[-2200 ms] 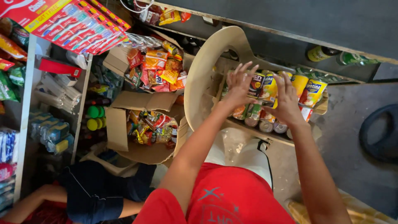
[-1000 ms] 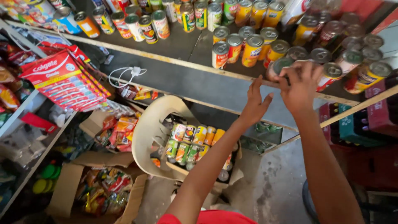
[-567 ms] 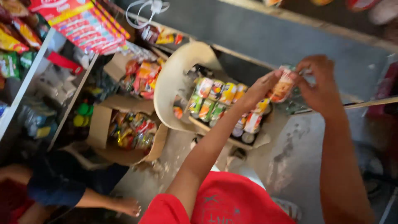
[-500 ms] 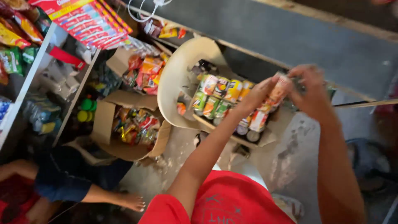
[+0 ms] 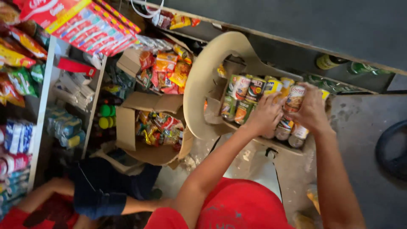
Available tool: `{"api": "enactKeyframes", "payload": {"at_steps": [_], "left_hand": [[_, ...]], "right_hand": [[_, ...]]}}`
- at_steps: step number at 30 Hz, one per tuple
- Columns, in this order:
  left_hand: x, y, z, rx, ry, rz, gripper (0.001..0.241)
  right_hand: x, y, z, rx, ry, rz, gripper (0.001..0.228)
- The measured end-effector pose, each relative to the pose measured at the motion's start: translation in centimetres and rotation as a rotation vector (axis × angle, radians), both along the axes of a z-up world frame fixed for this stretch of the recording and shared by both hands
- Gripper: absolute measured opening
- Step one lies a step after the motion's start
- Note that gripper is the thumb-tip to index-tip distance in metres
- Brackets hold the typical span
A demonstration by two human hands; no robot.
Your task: Organizes and stocks various canned goods onto shelves in a grocery store.
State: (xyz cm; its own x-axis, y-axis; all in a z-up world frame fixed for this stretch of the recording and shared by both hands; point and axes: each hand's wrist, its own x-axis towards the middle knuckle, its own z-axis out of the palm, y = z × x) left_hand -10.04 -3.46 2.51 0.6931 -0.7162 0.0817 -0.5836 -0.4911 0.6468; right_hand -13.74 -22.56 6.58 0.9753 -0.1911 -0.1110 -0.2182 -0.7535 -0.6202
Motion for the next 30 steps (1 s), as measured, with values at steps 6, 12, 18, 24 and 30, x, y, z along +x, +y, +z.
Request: {"api": "enactKeyframes", "payload": {"at_steps": [6,12,18,24,30], "left_hand": [[1.4,2.0,-0.4,0.072,-0.087,-0.088,0.072],[1.9,1.9,-0.8,0.057,-0.074,-0.125,0.068],[4.1,-1.0,4.3,-0.135,0.008,-0.02,0.074],[9.7,-8.3,19.4,-0.544,-0.183,0.187,0.077],[15.4,-16.6,27.6,-0.837,-0.395,0.271,0.097]], "right_hand": [[-0.1,2.8,-2.5,-0.136,-0.063,0.013,0.114],[-1.2,3.5,-2.0,-0.106,-0.021,-0.028,0.124],[0.6,2.3,9.0,-0.126,-0.199,0.04,0.102],[2.2,-1.5,20.8,-0.127,-0.441,0.014,0.087],[5.1,-6.7,22.0,-0.369,-0.504,-0.071,0.097]]}}
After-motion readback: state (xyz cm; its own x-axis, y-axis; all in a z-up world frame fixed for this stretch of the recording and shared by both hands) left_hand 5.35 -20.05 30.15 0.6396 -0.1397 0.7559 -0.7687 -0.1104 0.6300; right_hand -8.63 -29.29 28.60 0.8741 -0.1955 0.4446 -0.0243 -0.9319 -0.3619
